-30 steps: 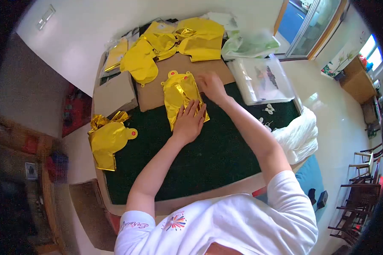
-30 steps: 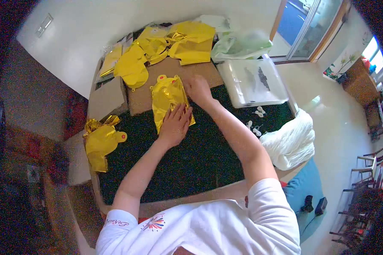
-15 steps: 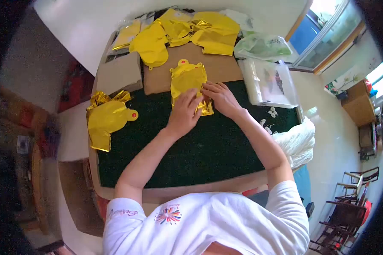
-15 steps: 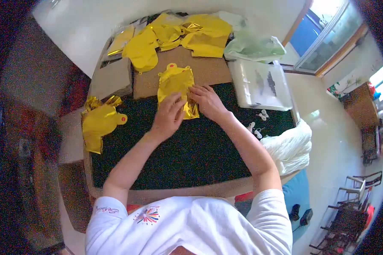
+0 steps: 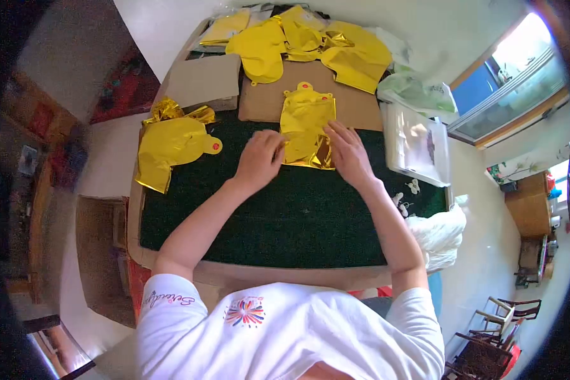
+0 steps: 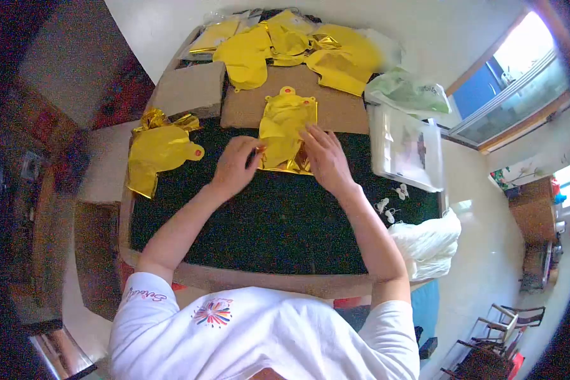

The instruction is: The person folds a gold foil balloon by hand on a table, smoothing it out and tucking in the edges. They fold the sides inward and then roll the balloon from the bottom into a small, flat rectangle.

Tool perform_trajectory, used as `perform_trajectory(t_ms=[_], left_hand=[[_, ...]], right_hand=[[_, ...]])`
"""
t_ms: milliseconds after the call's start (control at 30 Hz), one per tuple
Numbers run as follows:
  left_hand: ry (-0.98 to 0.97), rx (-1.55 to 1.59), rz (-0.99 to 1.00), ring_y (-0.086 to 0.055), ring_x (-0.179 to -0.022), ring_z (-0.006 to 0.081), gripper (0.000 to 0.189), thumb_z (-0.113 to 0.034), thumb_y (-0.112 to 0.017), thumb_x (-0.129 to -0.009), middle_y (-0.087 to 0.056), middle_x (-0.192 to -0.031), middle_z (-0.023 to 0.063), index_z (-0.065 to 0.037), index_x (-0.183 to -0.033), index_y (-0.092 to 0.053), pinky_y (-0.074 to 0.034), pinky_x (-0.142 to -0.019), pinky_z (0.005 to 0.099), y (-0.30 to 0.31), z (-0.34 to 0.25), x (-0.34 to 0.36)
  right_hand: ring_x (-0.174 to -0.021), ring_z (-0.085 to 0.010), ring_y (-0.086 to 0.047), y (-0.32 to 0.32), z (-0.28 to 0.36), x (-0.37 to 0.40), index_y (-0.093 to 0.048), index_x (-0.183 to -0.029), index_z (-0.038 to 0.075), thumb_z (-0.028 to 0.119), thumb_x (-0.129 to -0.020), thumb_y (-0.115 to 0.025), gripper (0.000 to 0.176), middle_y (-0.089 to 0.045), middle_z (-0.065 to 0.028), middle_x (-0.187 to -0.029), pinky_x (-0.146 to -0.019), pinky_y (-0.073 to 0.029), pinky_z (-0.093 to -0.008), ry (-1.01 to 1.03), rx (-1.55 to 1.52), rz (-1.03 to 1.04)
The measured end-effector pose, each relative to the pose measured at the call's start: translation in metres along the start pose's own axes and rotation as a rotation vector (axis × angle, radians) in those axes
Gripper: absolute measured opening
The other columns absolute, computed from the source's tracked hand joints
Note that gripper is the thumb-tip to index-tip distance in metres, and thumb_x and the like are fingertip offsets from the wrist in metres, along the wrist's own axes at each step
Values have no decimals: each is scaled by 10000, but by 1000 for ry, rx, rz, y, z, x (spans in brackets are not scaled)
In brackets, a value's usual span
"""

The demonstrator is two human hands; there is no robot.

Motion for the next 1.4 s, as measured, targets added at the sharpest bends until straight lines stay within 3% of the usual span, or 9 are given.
perform_trajectory(t_ms=[33,167,333,500,700,967,1067,1167,1400], left_hand=[[25,24,-62,-556,-994,312,272,-75,-662,-812,-581,-1019,115,-59,-1072,-585,-479,-842,397,-5,8,-4],[216,77,-26,-553,-986,307,248,-73,-666,-806,-580,-1003,106,-65,-1042,-591,-470,-828,403,-15,24,-9],[-243,-119,56,-542,-1043,293,249,-133,-690,-786,-583,-1057,93,-101,-1020,-611,-447,-900,419,-8,2,6],[-223,-236,131,-537,-1073,298,285,-200,-694,-790,-580,-1090,94,-89,-1039,-613,-436,-935,441,-4,8,15],[-336,-273,194,-555,-1073,294,286,-127,-618,-811,-587,-1092,122,-72,-1091,-599,-442,-961,417,-20,4,7],[-300,-376,140,-494,-1252,282,398,-35,-547,-809,-565,-1283,125,-68,-1204,-586,-380,-1068,443,-34,27,-9],[-240,-269,211,-496,-1257,268,491,30,-600,-738,-569,-1292,120,-66,-1219,-585,-365,-1083,455,-29,24,-8],[-154,-108,263,-521,-1231,266,570,80,-637,-662,-588,-1266,130,-64,-1212,-595,-365,-1086,462,-5,2,8],[-132,45,330,-564,-1175,283,560,81,-647,-655,-621,-1210,135,-66,-1195,-609,-398,-1057,474,24,-42,50]], right_hand=[[-1321,-333,-406,-5,3,-1,-503,-1334,70,150,-943,-513,399,-462,-171,-1395,-1103,-294,-491,-24,41,64],[-1362,-315,-353,-29,-4,-3,-465,-1379,105,256,-968,-492,439,-404,-151,-1450,-1114,-264,-508,-65,140,158],[-1399,-285,-300,-43,-11,2,-442,-1407,149,287,-980,-455,449,-372,-115,-1481,-1126,-222,-526,-76,204,223],[-1398,-281,-303,-41,-10,2,-448,-1404,155,287,-982,-446,442,-376,-111,-1480,-1129,-217,-520,-69,207,223],[-1388,-280,-321,-46,-15,4,-456,-1398,158,291,-982,-441,437,-382,-106,-1477,-1123,-228,-521,-47,205,197],[-1385,-274,-329,-43,-14,3,-463,-1393,156,308,-980,-447,440,-390,-114,-1471,-1120,-230,-526,-64,202,191],[-1386,-295,-324,-24,-12,1,-458,-1394,132,156,-946,-467,449,-387,-142,-1467,-1122,-237,-521,-130,15,205],[-1395,-318,-312,9,-8,15,-451,-1382,67,-108,-778,-425,629,-377,-170,-1469,-1131,-248,-500,-63,-79,101],[-1349,-292,-396,13,17,67,-504,-1331,71,12,-843,-546,494,-468,-119,-1416,-1126,-270,-502,87,3,260]])
Point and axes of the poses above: each hand's wrist, its own x-axis away from the middle knuckle, its own y-axis out of the back of the hand, z = x × y, the point moved 2 cm from there along -x, towards the middle knuckle
